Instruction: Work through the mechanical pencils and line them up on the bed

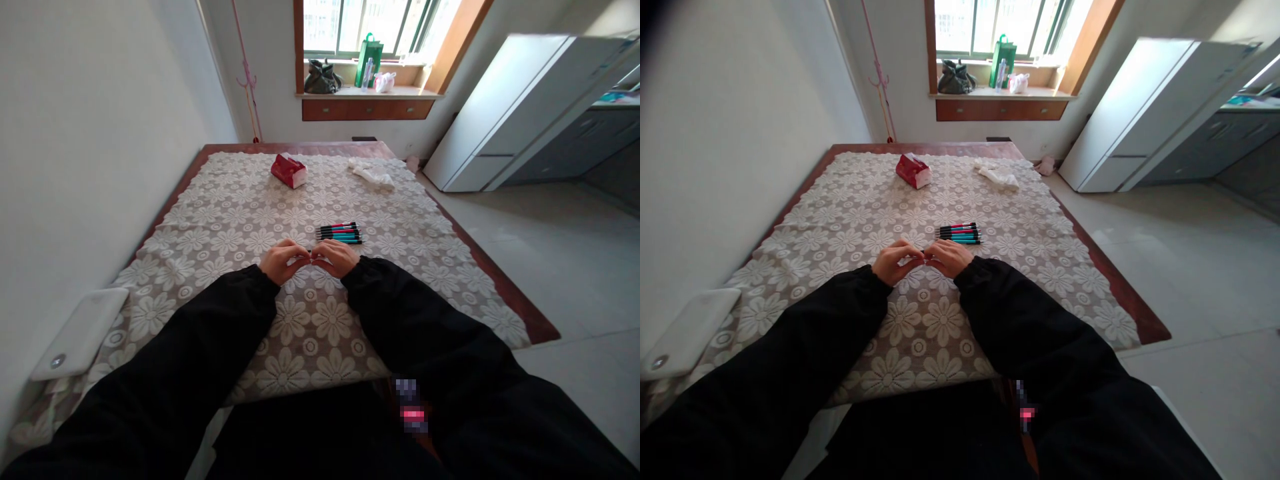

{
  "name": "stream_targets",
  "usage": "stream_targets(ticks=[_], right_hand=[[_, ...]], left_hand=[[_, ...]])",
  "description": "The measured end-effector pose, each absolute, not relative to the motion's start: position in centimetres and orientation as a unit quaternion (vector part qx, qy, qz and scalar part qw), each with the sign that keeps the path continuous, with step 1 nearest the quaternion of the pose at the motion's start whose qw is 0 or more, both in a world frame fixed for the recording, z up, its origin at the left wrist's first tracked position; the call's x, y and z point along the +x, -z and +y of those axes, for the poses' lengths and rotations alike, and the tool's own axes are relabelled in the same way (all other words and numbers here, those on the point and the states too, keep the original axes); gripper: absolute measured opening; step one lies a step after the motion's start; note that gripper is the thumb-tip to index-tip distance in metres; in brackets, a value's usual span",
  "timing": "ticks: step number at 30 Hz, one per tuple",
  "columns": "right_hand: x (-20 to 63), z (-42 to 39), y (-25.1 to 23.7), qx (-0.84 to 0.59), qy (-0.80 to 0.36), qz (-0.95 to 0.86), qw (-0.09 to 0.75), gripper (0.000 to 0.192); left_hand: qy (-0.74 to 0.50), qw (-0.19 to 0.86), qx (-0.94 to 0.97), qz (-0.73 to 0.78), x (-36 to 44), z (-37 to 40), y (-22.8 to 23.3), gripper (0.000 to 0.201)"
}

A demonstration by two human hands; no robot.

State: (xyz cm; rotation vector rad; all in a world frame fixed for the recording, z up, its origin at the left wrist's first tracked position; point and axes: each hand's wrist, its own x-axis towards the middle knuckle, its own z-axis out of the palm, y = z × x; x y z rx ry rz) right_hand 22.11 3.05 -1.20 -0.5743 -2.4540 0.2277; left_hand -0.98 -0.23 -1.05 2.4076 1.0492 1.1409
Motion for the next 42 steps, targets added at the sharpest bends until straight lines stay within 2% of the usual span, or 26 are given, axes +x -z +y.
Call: stream_targets(ticks=[8, 16, 22, 26, 29, 32, 35, 42], right_hand=[[21.9, 2.6, 1.2, -0.204, -0.073, -0.926, 0.309, 0.019], [22.0, 2.6, 1.3, -0.206, -0.073, -0.921, 0.323, 0.010], [22.0, 2.5, 1.2, -0.198, -0.057, -0.925, 0.321, 0.021], [22.1, 2.6, 1.1, -0.240, -0.036, -0.914, 0.325, 0.025], [22.2, 2.9, 1.3, -0.289, -0.035, -0.897, 0.334, 0.018], [22.2, 3.4, 1.7, -0.289, -0.051, -0.904, 0.311, 0.014], [22.1, 3.7, 2.1, -0.249, -0.046, -0.927, 0.277, 0.016], [22.3, 3.9, 2.4, -0.229, -0.053, -0.937, 0.260, 0.012]], left_hand=[[-0.385, 0.138, 0.835, 0.368, -0.9, -0.2, 1.1, 0.023], [-0.389, 0.134, 0.841, 0.350, -1.0, -0.1, 1.3, 0.020], [-0.391, 0.128, 0.844, 0.343, -0.9, -0.2, 1.1, 0.016], [-0.393, 0.086, 0.820, 0.408, -1.0, 0.0, 0.9, 0.015], [-0.376, 0.064, 0.799, 0.464, -1.1, 0.2, 0.8, 0.028], [-0.346, 0.065, 0.801, 0.483, -1.1, 0.2, 0.8, 0.039], [-0.325, 0.069, 0.807, 0.488, -1.0, 0.1, 0.8, 0.036], [-0.263, 0.085, 0.807, 0.521, -0.8, 0.0, 0.8, 0.031]])
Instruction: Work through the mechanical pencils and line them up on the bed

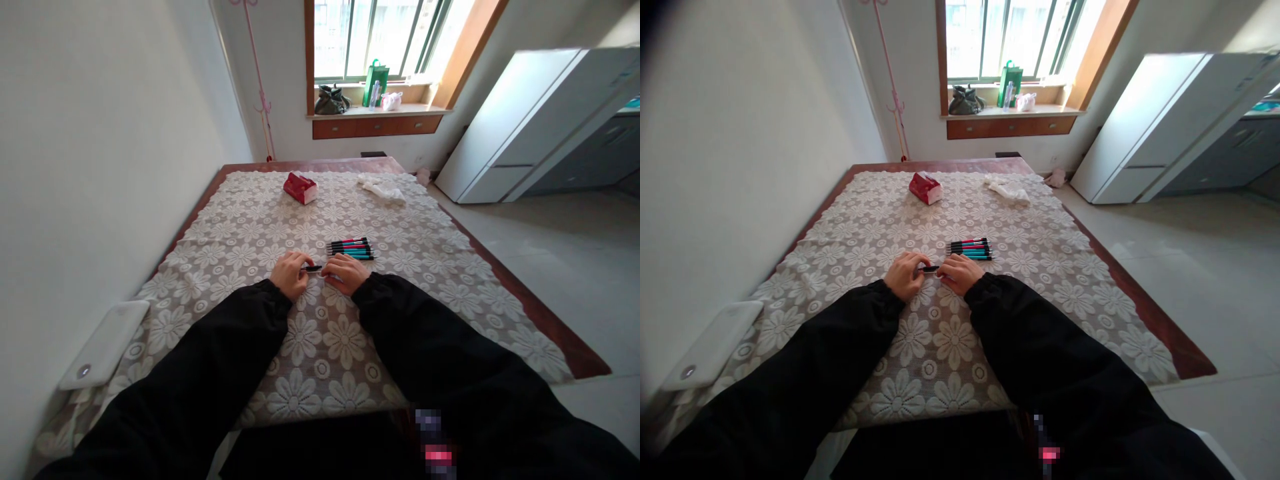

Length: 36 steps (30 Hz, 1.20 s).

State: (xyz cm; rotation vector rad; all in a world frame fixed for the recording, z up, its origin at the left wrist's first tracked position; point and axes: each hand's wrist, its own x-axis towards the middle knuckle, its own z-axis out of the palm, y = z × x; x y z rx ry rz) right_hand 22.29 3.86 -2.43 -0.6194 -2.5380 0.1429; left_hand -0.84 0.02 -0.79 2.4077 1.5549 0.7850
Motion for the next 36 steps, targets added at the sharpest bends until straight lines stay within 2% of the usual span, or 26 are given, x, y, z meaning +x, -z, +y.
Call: stream_targets(ticks=[10, 19, 24, 27, 31, 36], right_hand=[[22.19, 3.89, 2.52, -0.242, -0.039, -0.922, 0.300, 0.014], [22.24, 4.00, 2.60, -0.234, -0.050, -0.933, 0.268, 0.015], [22.20, 3.64, 2.33, -0.247, -0.033, -0.925, 0.288, 0.012], [22.28, 3.54, 2.22, -0.286, -0.022, -0.910, 0.300, 0.021], [22.40, 3.69, 2.31, -0.315, -0.017, -0.908, 0.277, 0.018], [22.26, 3.63, 2.18, -0.335, 0.001, -0.909, 0.247, 0.013]], left_hand=[[-0.290, 0.102, 0.798, 0.519, -0.66, -0.11, 0.51, 0.022], [-0.286, 0.102, 0.810, 0.501, -0.77, -0.06, 0.70, 0.026], [-0.293, 0.105, 0.805, 0.505, -0.75, -0.05, 0.49, 0.026], [-0.300, 0.106, 0.801, 0.507, -0.84, -0.02, 0.49, 0.031], [-0.292, 0.109, 0.799, 0.513, -0.95, 0.06, 0.60, 0.040], [-0.270, 0.120, 0.813, 0.502, -0.89, 0.14, 0.77, 0.030]])
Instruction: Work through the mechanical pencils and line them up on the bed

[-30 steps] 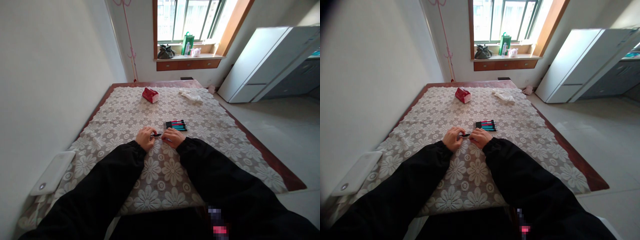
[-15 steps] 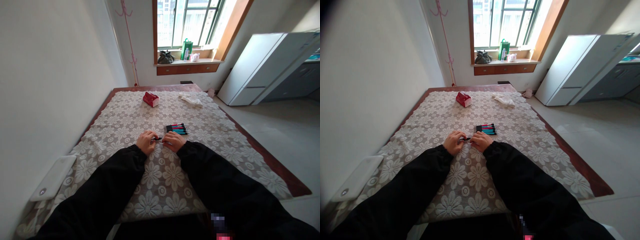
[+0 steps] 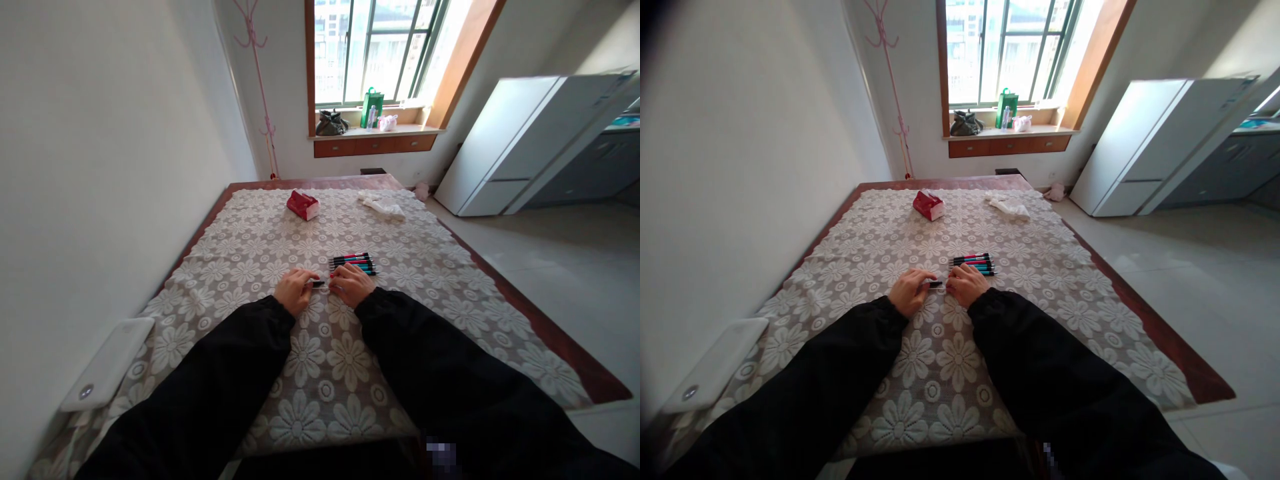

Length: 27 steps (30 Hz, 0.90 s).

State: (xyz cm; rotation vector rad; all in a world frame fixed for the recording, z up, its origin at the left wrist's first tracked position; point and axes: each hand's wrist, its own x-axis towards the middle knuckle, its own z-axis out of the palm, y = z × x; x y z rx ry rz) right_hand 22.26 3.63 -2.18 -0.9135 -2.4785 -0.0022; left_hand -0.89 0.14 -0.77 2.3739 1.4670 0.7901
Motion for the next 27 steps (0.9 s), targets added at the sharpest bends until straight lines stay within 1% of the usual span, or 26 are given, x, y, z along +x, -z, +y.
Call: stream_targets(ticks=[2, 5, 8, 11, 16, 19, 23, 27], right_hand=[[22.2, 3.5, 1.9, -0.351, 0.012, -0.903, 0.246, 0.014], [22.3, 3.3, 1.5, -0.379, 0.018, -0.885, 0.268, 0.015], [22.4, 3.5, 1.4, -0.396, 0.015, -0.870, 0.293, 0.014], [22.5, 3.8, 1.8, -0.416, 0.000, -0.847, 0.331, 0.014], [22.6, 4.0, 2.4, -0.411, -0.012, -0.823, 0.392, 0.020], [22.8, 4.0, 2.2, -0.407, -0.008, -0.824, 0.394, 0.021], [22.8, 3.9, 2.0, -0.433, -0.006, -0.808, 0.400, 0.018], [22.7, 4.0, 2.2, -0.452, -0.014, -0.799, 0.396, 0.018]], left_hand=[[-0.267, 0.121, 0.812, 0.504, -0.8, 0.2, 0.8, 0.027], [-0.275, 0.121, 0.803, 0.514, -0.9, 0.3, 0.9, 0.025], [-0.300, 0.131, 0.787, 0.524, -1.0, 0.4, 1.0, 0.028], [-0.305, 0.130, 0.781, 0.530, -1.0, 0.5, 0.9, 0.028], [-0.268, 0.107, 0.795, 0.534, -0.9, 0.2, 0.8, 0.028], [-0.260, 0.099, 0.788, 0.549, -0.8, 0.1, 0.8, 0.027], [-0.265, 0.099, 0.787, 0.549, -0.8, 0.1, 0.9, 0.019], [-0.275, 0.103, 0.780, 0.553, -0.9, 0.2, 0.8, 0.019]])
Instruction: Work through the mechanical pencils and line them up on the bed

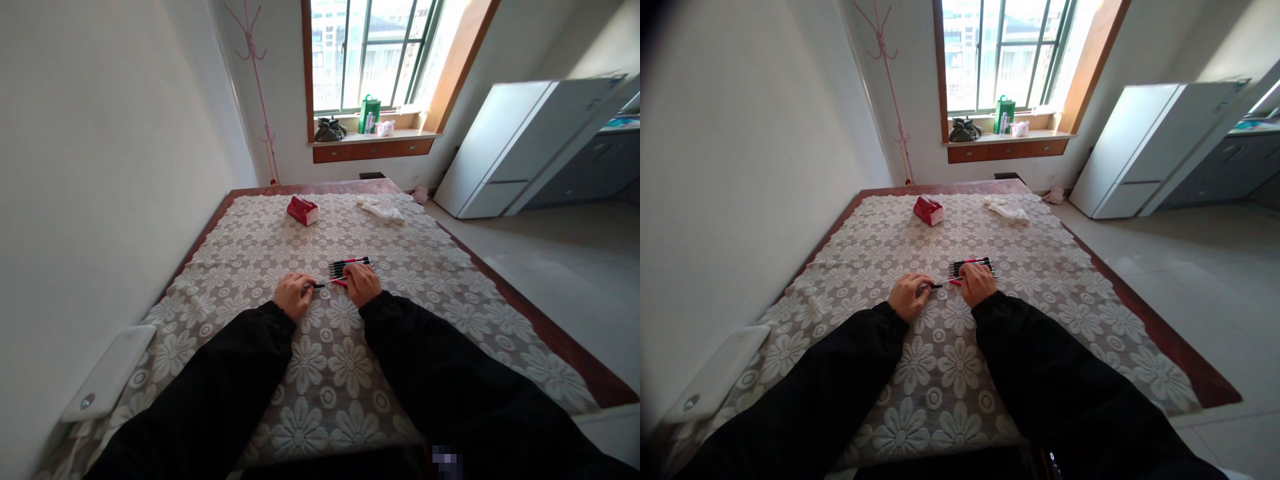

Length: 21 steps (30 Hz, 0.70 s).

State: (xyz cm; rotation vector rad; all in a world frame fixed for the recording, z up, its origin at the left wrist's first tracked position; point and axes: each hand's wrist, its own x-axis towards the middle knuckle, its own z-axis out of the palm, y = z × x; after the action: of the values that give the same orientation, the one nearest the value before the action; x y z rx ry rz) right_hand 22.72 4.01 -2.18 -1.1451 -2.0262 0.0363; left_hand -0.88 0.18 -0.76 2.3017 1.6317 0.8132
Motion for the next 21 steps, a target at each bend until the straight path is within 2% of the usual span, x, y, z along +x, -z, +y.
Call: stream_targets(ticks=[5, 11, 17, 21], right_hand=[[22.64, 3.86, 2.07, -0.446, -0.008, -0.811, 0.379, 0.016], [22.66, 3.78, 1.88, -0.439, 0.007, -0.824, 0.359, 0.017], [22.66, 3.90, 2.03, -0.446, 0.013, -0.822, 0.354, 0.016], [22.58, 3.86, 2.09, -0.442, 0.008, -0.812, 0.381, 0.015]], left_hand=[[-0.281, 0.106, 0.761, 0.575, -1.00, 0.28, 0.65, 0.022], [-0.278, 0.093, 0.770, 0.567, -0.99, 0.20, 0.51, 0.036], [-0.262, 0.094, 0.764, 0.581, -0.96, 0.15, 0.49, 0.031], [-0.260, 0.090, 0.764, 0.583, -0.94, 0.10, 0.52, 0.028]])
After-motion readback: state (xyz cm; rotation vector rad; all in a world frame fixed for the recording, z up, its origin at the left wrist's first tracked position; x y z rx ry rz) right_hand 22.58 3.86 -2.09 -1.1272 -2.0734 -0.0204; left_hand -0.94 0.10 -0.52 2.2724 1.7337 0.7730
